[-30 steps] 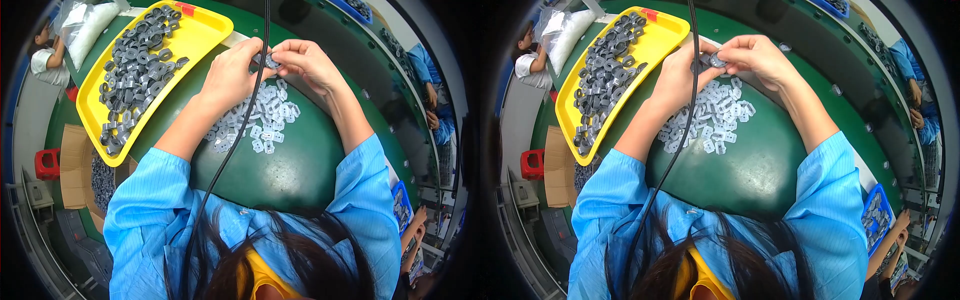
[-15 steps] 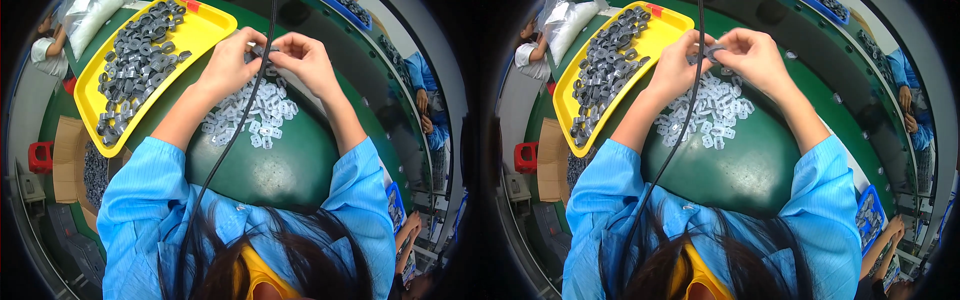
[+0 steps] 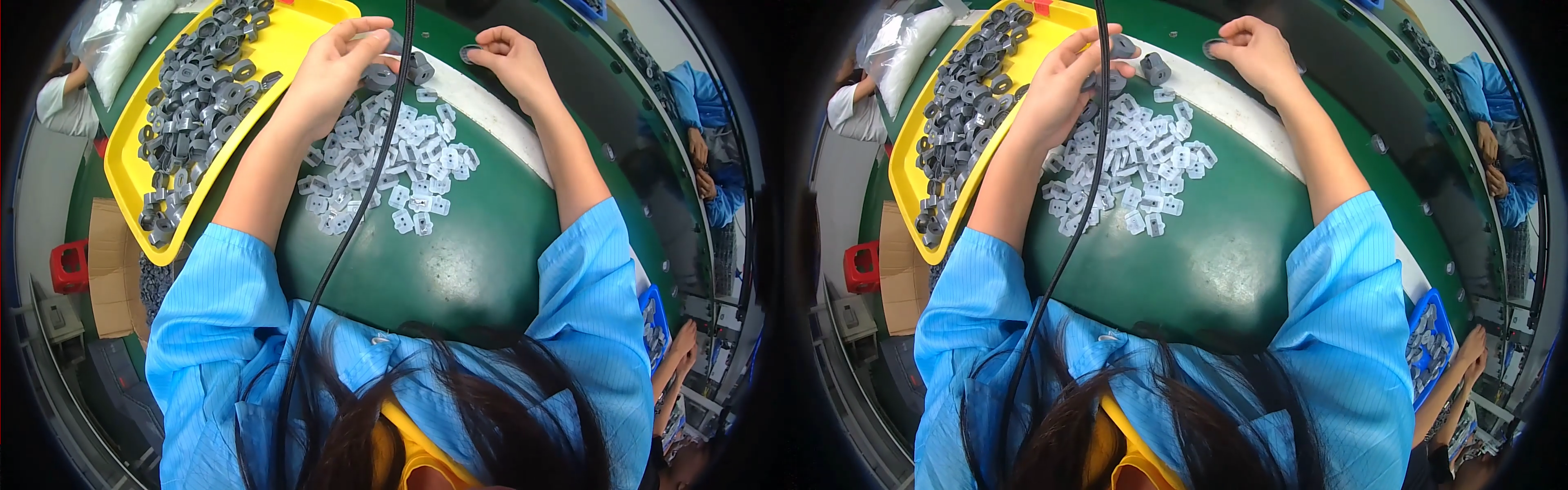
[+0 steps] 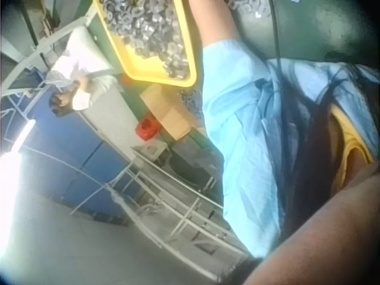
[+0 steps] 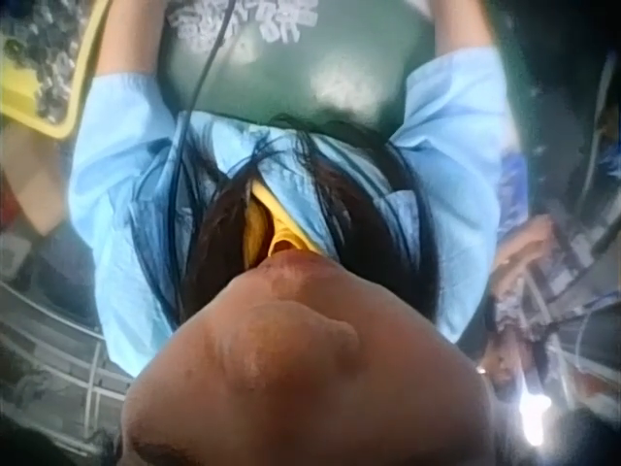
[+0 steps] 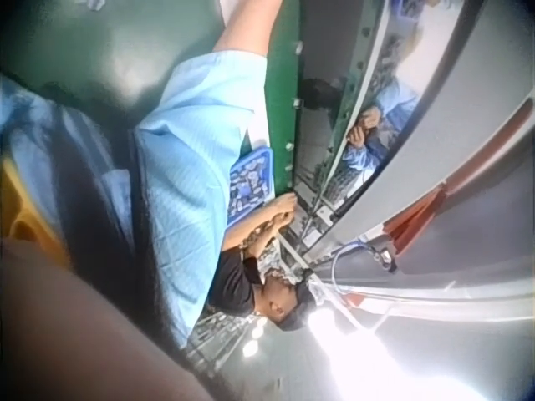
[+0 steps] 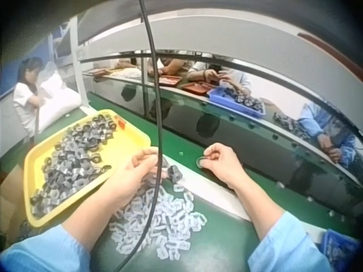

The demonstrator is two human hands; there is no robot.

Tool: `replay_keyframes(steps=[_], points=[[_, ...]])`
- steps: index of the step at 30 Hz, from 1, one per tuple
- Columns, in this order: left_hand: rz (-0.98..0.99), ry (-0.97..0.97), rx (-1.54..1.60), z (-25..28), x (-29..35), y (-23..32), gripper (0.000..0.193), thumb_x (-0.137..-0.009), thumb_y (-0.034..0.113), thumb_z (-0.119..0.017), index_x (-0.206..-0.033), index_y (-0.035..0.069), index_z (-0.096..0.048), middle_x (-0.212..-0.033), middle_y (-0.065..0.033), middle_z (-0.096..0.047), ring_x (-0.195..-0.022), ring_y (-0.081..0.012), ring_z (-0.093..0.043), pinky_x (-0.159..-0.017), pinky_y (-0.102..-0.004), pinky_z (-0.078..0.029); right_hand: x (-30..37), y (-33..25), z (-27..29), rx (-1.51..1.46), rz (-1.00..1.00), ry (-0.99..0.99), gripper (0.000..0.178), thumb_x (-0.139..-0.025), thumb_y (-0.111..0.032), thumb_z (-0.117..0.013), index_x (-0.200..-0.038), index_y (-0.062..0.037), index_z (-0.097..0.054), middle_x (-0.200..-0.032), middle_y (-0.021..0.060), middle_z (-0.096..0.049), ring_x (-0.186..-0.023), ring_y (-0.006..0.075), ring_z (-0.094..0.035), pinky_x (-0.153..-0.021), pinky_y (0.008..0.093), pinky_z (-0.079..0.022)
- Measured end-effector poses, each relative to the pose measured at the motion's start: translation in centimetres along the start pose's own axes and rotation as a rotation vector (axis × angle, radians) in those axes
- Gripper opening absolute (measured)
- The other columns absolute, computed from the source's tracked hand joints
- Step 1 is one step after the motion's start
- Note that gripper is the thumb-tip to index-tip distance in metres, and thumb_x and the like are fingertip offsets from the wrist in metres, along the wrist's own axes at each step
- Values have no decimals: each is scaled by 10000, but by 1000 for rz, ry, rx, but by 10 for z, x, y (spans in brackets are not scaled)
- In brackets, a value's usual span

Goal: The person assembles small plastic parts and metal components by hand on a factory assembly line.

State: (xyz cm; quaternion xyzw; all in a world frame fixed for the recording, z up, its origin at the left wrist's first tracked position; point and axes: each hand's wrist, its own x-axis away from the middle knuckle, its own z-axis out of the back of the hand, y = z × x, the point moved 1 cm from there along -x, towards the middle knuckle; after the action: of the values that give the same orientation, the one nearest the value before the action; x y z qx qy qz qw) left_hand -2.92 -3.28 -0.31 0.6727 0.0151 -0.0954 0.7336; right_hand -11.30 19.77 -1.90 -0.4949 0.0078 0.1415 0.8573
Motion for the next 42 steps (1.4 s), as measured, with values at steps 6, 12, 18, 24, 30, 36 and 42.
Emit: replay_keyframes(steps=[6,12,18,24,30,36,42], points=[[136,-16,487,9,6,4,380,-956,186,-469,-1285,-3,-446,-1172,-148,-571,-986,-166,-599,-861,-271,-457,26,-55,-6,435,79,-3,242,-721,-258,-682,-749,-18,-666,-664,122,-642,-645,273,-643,-653,367,-510],[70,-46,368,6,9,2,477,-856,99,-610,-1295,9,-446,-1191,-119,-548,-1016,-169,-586,-856,-271,-455,56,-73,-36,693,296,-142,235,-719,-248,-699,-749,-17,-666,-688,142,-643,-686,302,-641,-650,393,-507],[-159,143,-408,-5,9,6,389,-706,112,-754,-1067,51,-622,-909,-69,-614,-821,-160,-630,-733,-287,-502,45,-69,-29,103,159,-311,139,-722,-139,-667,-760,-21,-605,-619,70,-610,-598,150,-611,-560,291,-462],[-521,223,-702,-16,9,3,335,-676,164,-764,-973,67,-642,-836,-81,-602,-697,-213,-620,-649,-337,-508,42,-81,-20,-568,-23,-314,259,-815,-109,-668,-1015,52,-630,-815,91,-672,-706,112,-626,-671,224,-510],[-463,196,-684,-18,12,1,332,-712,186,-744,-999,74,-619,-737,-91,-620,-681,-228,-629,-628,-344,-503,42,-77,-23,-288,108,-209,215,-822,-131,-662,-982,12,-666,-801,70,-677,-714,84,-619,-630,203,-494],[-241,201,-536,-17,14,6,332,-760,93,-675,-1074,47,-576,-778,-59,-648,-724,-126,-632,-682,-272,-504,43,-76,-29,-292,207,-112,162,-792,-164,-681,-867,-21,-690,-772,33,-680,-657,85,-612,-585,233,-489],[-184,5,-209,-16,14,5,335,-763,113,-663,-1064,4,-564,-823,-96,-679,-680,-171,-635,-644,-297,-501,45,-81,-24,114,469,2,136,-756,-157,-664,-829,-43,-674,-732,78,-642,-654,202,-624,-599,295,-488]])
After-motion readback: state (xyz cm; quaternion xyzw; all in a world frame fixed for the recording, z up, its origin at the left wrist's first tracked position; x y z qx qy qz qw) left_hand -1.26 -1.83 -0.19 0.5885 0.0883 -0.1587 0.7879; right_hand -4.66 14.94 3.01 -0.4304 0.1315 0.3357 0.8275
